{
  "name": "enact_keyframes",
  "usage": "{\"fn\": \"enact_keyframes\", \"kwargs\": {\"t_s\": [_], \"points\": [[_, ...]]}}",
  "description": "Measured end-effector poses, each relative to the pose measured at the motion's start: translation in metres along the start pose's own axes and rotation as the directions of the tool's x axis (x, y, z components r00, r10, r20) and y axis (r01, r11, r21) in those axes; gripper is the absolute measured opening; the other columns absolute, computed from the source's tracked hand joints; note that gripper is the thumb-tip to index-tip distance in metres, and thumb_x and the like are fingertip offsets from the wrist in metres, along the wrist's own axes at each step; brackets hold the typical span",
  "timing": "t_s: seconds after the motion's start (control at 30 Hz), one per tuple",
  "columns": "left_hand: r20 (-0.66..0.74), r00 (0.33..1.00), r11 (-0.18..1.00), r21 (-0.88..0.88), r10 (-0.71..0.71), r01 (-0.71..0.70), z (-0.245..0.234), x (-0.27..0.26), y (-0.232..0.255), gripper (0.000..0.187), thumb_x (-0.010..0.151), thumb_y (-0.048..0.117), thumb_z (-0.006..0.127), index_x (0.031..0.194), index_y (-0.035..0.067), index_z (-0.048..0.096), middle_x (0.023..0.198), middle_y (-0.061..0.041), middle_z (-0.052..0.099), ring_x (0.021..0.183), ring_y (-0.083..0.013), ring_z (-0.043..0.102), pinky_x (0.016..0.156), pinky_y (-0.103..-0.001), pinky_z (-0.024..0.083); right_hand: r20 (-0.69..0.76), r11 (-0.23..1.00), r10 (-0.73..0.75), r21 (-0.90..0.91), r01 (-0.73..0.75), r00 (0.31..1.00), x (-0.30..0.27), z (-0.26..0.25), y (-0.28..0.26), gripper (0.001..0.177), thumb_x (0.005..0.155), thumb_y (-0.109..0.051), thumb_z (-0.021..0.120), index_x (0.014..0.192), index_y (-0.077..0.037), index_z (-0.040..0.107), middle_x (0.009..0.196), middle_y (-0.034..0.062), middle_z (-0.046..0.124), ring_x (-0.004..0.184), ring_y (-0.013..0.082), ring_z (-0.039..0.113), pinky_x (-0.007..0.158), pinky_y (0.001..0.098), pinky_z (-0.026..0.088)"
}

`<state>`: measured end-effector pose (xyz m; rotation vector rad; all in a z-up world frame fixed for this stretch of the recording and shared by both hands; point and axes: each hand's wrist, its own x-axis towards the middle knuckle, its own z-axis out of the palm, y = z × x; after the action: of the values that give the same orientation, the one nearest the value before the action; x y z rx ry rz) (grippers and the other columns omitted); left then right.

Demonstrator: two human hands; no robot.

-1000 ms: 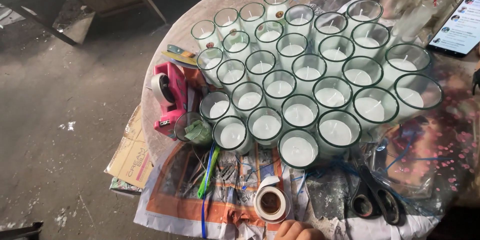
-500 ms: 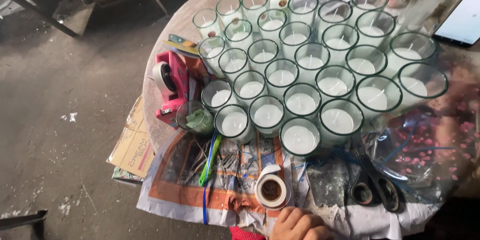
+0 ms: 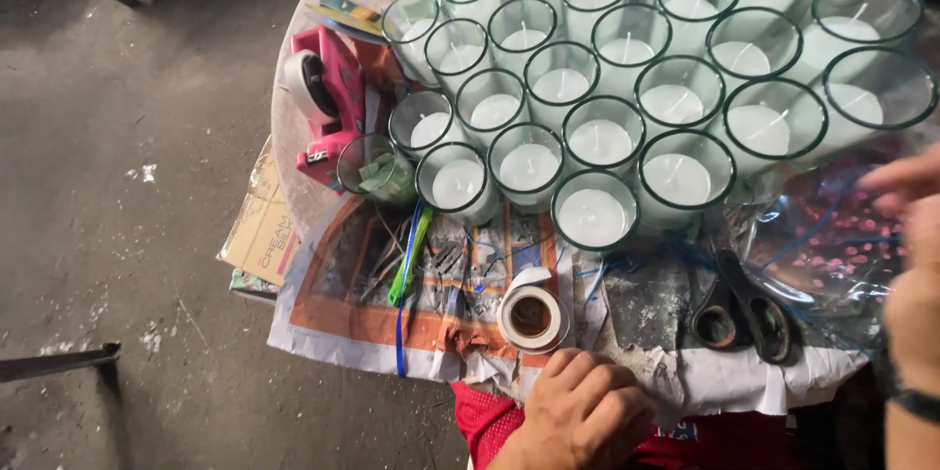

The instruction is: Applying small circular labels to the sides of glass candle jars at a workstation.

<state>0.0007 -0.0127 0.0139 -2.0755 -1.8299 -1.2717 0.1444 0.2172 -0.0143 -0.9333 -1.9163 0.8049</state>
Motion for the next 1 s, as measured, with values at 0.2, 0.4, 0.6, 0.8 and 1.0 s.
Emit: {"fn": "enact_keyframes", "kwargs": {"t_s": [0.2, 0.4, 0.6, 0.8, 1.0], "points": [[-0.029, 1.000, 1.000, -0.001, -0.005, 0.005, -0.003, -0.002, 0.004, 0.010, 0.087, 0.010, 0.050, 0.080, 0.003, 0.050, 0.080, -0.009, 0.055, 0.064, -0.0221, 0.048, 0.059, -0.031, 0.036, 0.402, 0.904, -0.412, 0.065, 0.423, 0.818, -0.010, 0.036, -0.089, 0.039, 0.080, -0.016, 0.055, 0.116, -0.001, 0.048, 0.086, 0.0024, 0.061, 0.081, 0.0156, 0.060, 0.085, 0.0297, 0.044], [-0.099, 0.995, 0.999, 0.039, -0.001, 0.005, 0.000, -0.003, 0.004, 0.008, 0.085, 0.010, 0.049, 0.081, 0.004, 0.049, 0.079, -0.008, 0.055, 0.066, -0.0218, 0.051, 0.060, -0.030, 0.037, 0.501, 0.693, -0.483, -0.283, 0.663, 0.718, -0.017, 0.059, -0.099, 0.047, 0.074, -0.031, 0.063, 0.115, -0.013, 0.048, 0.088, 0.0036, 0.059, 0.058, 0.0170, 0.057, 0.052, 0.0312, 0.050], [-0.125, 0.992, 0.999, 0.032, -0.008, 0.012, 0.000, -0.002, 0.004, 0.007, 0.084, 0.010, 0.050, 0.082, 0.004, 0.048, 0.077, -0.007, 0.056, 0.064, -0.0216, 0.052, 0.060, -0.030, 0.038, 0.429, 0.749, -0.488, -0.242, 0.617, 0.760, -0.023, 0.057, -0.090, 0.039, 0.074, -0.036, 0.065, 0.093, -0.007, 0.048, 0.076, 0.0037, 0.057, 0.065, 0.0180, 0.059, 0.059, 0.0318, 0.050], [-0.195, 0.980, 0.999, -0.037, -0.034, 0.027, 0.000, -0.002, 0.005, 0.010, 0.086, 0.012, 0.047, 0.081, 0.003, 0.049, 0.076, -0.009, 0.057, 0.061, -0.0210, 0.053, 0.056, -0.030, 0.038, 0.410, 0.710, -0.626, -0.052, 0.702, 0.663, -0.031, 0.041, -0.082, 0.031, 0.075, -0.026, 0.064, 0.089, -0.008, 0.043, 0.081, 0.0058, 0.056, 0.073, 0.0226, 0.059, 0.063, 0.0317, 0.051], [-0.394, 0.897, 0.979, -0.109, -0.199, 0.170, -0.010, 0.007, 0.005, 0.036, 0.087, 0.032, 0.056, 0.107, 0.006, 0.042, 0.100, -0.019, 0.049, 0.084, -0.0243, 0.056, 0.059, -0.026, 0.049, 0.429, 0.741, -0.631, 0.087, 0.666, 0.646, -0.044, 0.014, -0.082, 0.028, 0.076, -0.031, 0.057, 0.090, -0.009, 0.046, 0.086, 0.0069, 0.060, 0.074, 0.0225, 0.059, 0.067, 0.0306, 0.049]]}}
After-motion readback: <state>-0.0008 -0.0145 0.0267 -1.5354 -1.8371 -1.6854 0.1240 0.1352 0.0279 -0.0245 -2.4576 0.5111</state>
